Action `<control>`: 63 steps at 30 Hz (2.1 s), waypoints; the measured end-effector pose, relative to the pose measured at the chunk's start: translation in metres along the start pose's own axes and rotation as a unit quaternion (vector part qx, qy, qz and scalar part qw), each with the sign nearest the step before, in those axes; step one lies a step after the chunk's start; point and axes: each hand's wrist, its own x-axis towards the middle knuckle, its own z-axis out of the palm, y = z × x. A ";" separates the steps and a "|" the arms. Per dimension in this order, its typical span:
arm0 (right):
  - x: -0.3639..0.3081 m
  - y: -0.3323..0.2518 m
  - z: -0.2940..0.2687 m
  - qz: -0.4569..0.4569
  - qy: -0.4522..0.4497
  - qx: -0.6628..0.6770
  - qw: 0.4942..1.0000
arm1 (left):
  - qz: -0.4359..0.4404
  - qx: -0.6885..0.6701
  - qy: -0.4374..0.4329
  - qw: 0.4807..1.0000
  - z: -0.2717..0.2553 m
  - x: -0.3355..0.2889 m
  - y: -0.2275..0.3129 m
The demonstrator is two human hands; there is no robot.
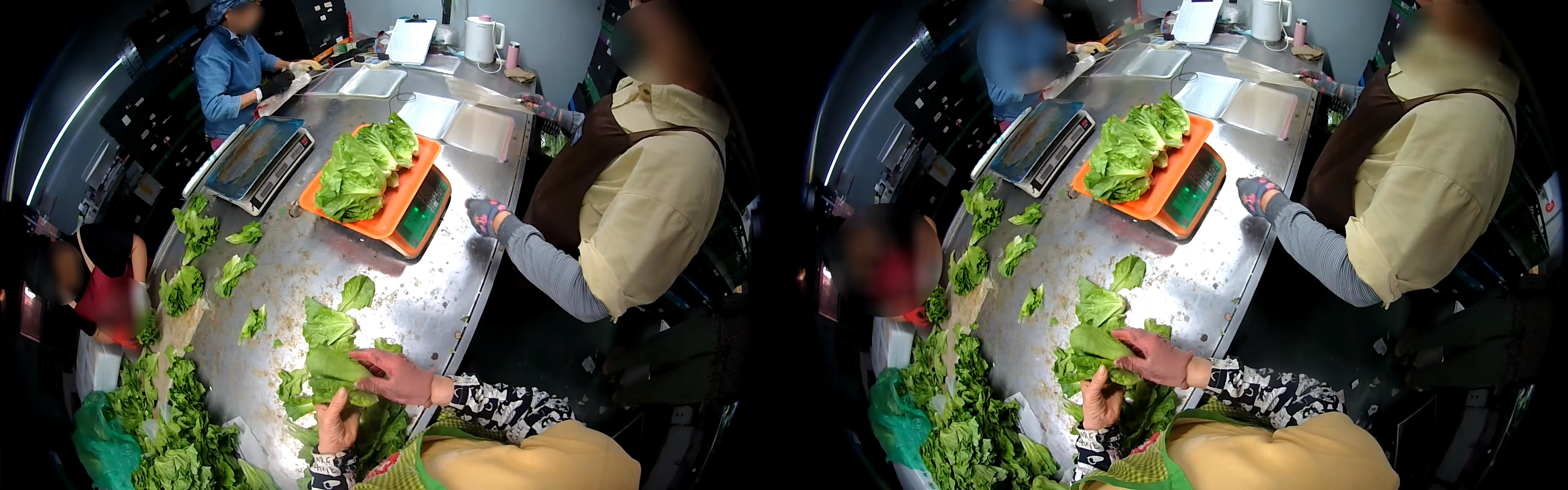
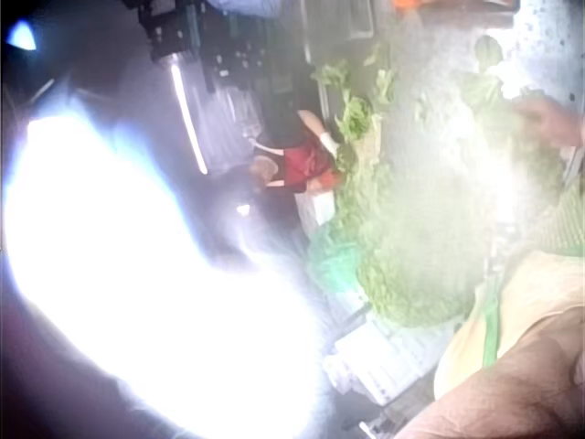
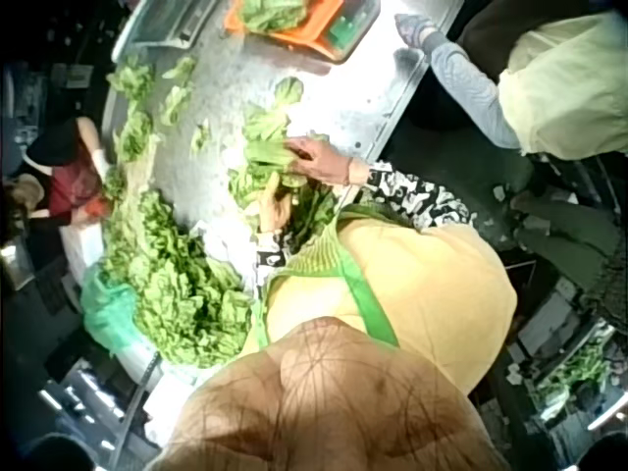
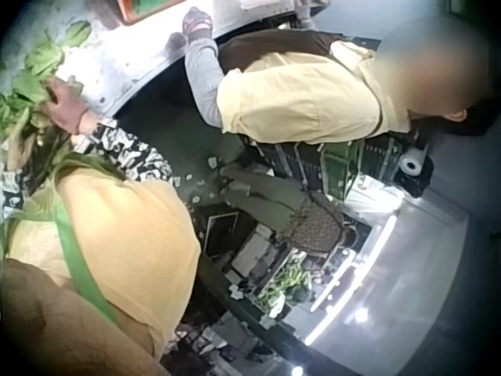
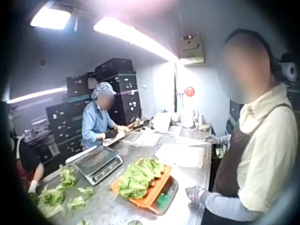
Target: The person sorts and prepares lettuce leaves on a large metal table. They pick up bunches of lettuce, separate the leaves, and place them onto a digital scale or into piles. Other workers are also present, performing similar tasks.
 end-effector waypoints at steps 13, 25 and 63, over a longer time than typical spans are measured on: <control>-0.005 -0.017 -0.005 0.077 0.057 0.214 0.972 | 0.000 -0.062 -0.001 0.998 -0.003 -0.002 -0.007; -0.009 -0.044 0.054 -0.200 -0.100 -0.395 0.891 | 0.020 -0.084 -0.005 0.996 -0.023 -0.031 -0.002; 0.082 -0.082 -0.086 -0.028 0.150 -0.112 0.982 | 0.010 -0.281 -0.041 0.959 -0.023 0.023 0.030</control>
